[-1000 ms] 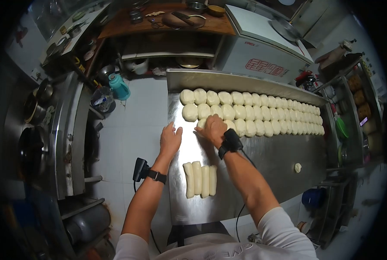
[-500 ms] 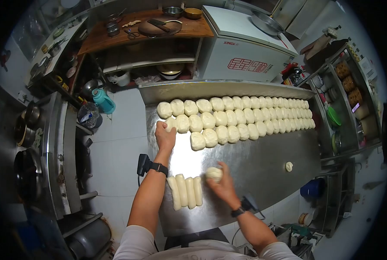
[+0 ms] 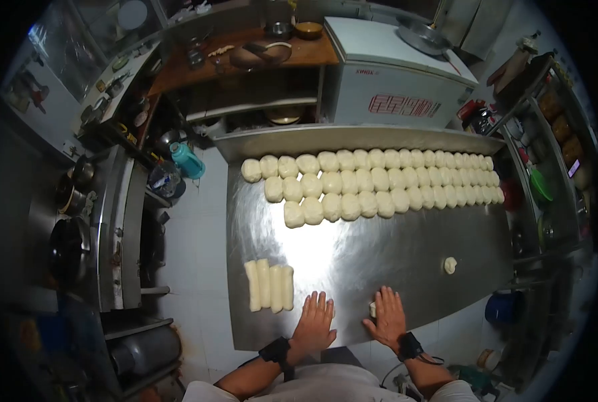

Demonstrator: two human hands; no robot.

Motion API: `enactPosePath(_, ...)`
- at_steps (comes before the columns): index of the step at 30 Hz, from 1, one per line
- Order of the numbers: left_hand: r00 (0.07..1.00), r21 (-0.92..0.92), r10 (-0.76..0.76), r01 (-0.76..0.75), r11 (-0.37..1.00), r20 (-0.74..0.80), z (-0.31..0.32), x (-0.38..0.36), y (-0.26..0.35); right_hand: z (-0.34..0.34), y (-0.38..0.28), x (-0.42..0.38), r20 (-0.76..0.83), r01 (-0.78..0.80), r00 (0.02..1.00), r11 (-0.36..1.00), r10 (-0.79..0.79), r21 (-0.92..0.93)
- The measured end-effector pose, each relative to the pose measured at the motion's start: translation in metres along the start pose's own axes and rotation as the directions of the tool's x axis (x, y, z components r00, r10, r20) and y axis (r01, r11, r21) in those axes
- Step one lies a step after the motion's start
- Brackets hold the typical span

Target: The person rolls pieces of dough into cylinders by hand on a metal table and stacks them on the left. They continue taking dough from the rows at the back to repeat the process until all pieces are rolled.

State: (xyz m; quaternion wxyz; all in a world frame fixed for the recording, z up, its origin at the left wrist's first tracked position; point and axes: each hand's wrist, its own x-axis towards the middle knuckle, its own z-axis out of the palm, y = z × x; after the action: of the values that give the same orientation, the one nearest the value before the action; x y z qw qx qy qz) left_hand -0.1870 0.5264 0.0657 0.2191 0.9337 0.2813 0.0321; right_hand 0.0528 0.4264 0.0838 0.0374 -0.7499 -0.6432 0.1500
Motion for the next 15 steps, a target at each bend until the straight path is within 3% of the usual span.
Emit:
enactPosePath(2, 1.0, 0.035, 0.012, -0.011, 0.999, -0.021, 0.002, 0.052, -0.015, 0.002, 0.011, 0.036, -0.013, -0.01, 1.0, 0.999, 0.01, -0.033)
enactPosePath(4, 0.979, 0.043, -0.037, 0.046, 0.998, -0.2, -0.009, 0.118, -0.027, 0.004, 0.029, 0.097, -0.123, 0.014, 0.992, 1.0, -0.016, -0.016)
enactPosePath(6, 0.958, 0.051, -0.049, 0.066, 0.996, -0.282, -0.004, 0.135, -0.029, 0.004, 0.034, 0.101, -0.228, 0.04, 0.972, 0.999, -0.047, -0.036)
enactPosePath(8, 0.999, 0.058, 0.045, -0.045, 0.997, -0.003, 0.003, 0.08, -0.013, -0.002, 0.022, 0.048, 0.03, 0.143, 0.989, 0.99, -0.143, 0.013)
enactPosePath(10, 0.994, 0.054, 0.024, -0.03, 0.998, 0.111, 0.003, 0.008, 0.014, 0.025, 0.03, -0.032, 0.073, 0.206, 0.974, 0.973, -0.214, 0.103)
enactPosePath(13, 0.991, 0.052, 0.006, -0.012, 0.999, 0.13, 0.012, -0.026, 0.03, 0.027, 0.027, -0.061, 0.101, 0.247, 0.964, 0.969, -0.247, 0.01)
enactPosePath(15, 0.998, 0.112, 0.001, -0.007, 0.994, 0.058, 0.017, 0.03, 0.015, 0.026, 0.029, 0.001, 0.011, 0.172, 0.985, 0.985, -0.172, -0.004)
